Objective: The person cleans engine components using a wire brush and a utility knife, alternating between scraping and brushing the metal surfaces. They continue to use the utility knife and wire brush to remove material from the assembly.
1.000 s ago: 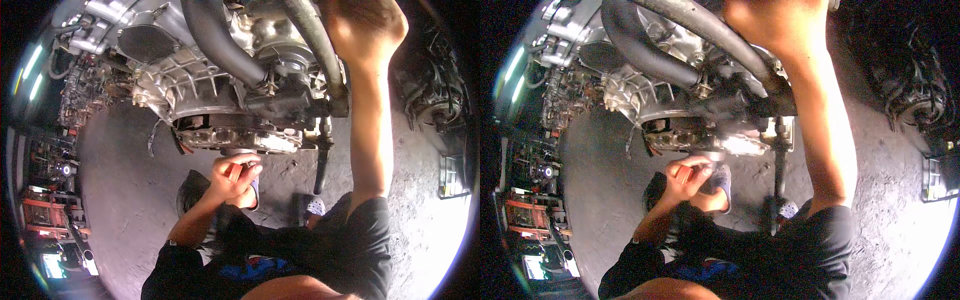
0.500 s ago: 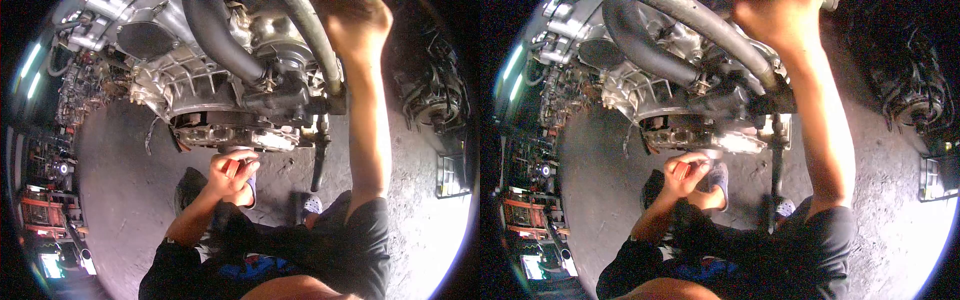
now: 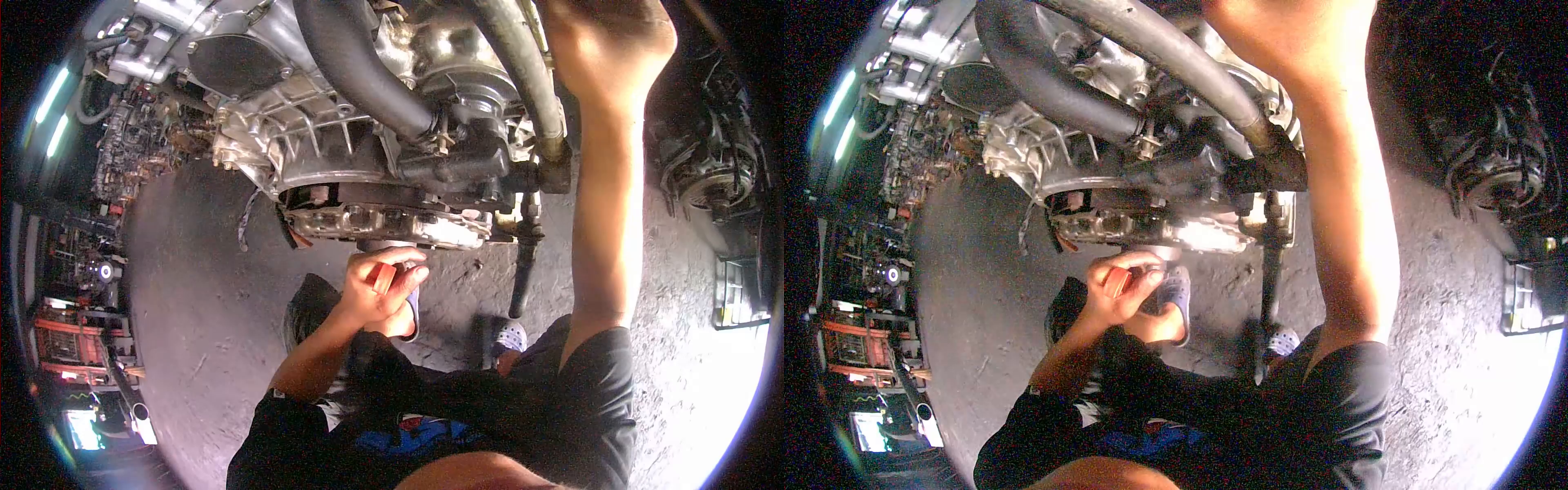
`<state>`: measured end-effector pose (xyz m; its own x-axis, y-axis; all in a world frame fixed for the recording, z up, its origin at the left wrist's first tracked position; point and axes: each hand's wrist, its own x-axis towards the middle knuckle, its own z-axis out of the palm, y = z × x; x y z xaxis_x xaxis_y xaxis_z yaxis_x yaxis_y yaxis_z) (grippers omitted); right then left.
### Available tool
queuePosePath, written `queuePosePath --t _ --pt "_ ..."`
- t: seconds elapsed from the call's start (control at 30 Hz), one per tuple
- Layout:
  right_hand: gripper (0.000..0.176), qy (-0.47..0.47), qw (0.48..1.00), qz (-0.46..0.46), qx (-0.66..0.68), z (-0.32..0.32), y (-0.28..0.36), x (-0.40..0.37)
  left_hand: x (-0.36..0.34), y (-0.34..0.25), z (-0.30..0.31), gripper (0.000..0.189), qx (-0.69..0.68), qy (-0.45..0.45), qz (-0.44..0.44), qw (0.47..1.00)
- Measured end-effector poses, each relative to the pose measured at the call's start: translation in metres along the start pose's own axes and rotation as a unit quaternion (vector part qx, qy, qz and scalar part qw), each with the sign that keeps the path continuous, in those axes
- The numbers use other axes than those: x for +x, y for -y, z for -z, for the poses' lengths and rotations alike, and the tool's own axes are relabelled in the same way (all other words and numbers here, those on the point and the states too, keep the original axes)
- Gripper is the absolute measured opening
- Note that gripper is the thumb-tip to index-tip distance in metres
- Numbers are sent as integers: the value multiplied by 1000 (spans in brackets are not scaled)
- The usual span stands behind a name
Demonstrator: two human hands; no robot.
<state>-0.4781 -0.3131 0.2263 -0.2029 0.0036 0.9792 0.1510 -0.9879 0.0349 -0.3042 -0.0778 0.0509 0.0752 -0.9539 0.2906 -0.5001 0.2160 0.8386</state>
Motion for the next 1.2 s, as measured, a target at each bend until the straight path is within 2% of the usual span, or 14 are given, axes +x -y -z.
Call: queuePosePath --t 0.17,0.27,0.33,0.47,0.57,0.63,0.7,0.73,0.8,0.83,0.93,1.07,1.17,1.2 --pt "40 -15 1000 14 9 4 -7 2 2 0 0 17 6 1 -14 1000" --pt "39 -10 997 -70 -13 2 -1 -4 1 1 -1 17 -2 2 -12 1000" --pt "36 1 998 -57 -15 -2 1 -6 1 3 -1 17 -5 0 -9 1000" --pt "39 -10 975 -213 66 -4 15 1 0 5 -4 16 -2 -15 -12 1000" --pt "37 29 908 -394 142 5 18 3 -1 9 -5 16 -12 -16 -1 1000" --pt "33 126 919 -368 61 8 16 -1 -1 8 -5 16 -18 -14 2 1000" --pt "31 139 946 -285 60 9 20 -1 0 6 -5 16 -20 -15 -2 1000" --pt "31 113 943 -305 68 5 24 2 0 6 -5 16 -20 -17 -2 1000" --pt "32 92 962 -247 77 2 19 0 0 6 -5 17 -21 -19 -1 1000" --pt "33 96 978 -168 77 -3 8 -4 -1 6 -5 17 -18 -17 -8 1000" --pt "35 69 983 -124 114 -5 3 -12 -1 5 -1 17 -9 -9 -14 1000" --pt "36 29 997 -74 16 -10 -5 -15 -4 4 3 17 -15 -7 1 1000" --pt "40 91 986 -139 -2 -6 17 -7 -4 7 1 18 -29 -18 -14 999" --pt "40 102 989 -103 -26 -1 8 -8 -4 8 1 18 -33 -21 -20 999"
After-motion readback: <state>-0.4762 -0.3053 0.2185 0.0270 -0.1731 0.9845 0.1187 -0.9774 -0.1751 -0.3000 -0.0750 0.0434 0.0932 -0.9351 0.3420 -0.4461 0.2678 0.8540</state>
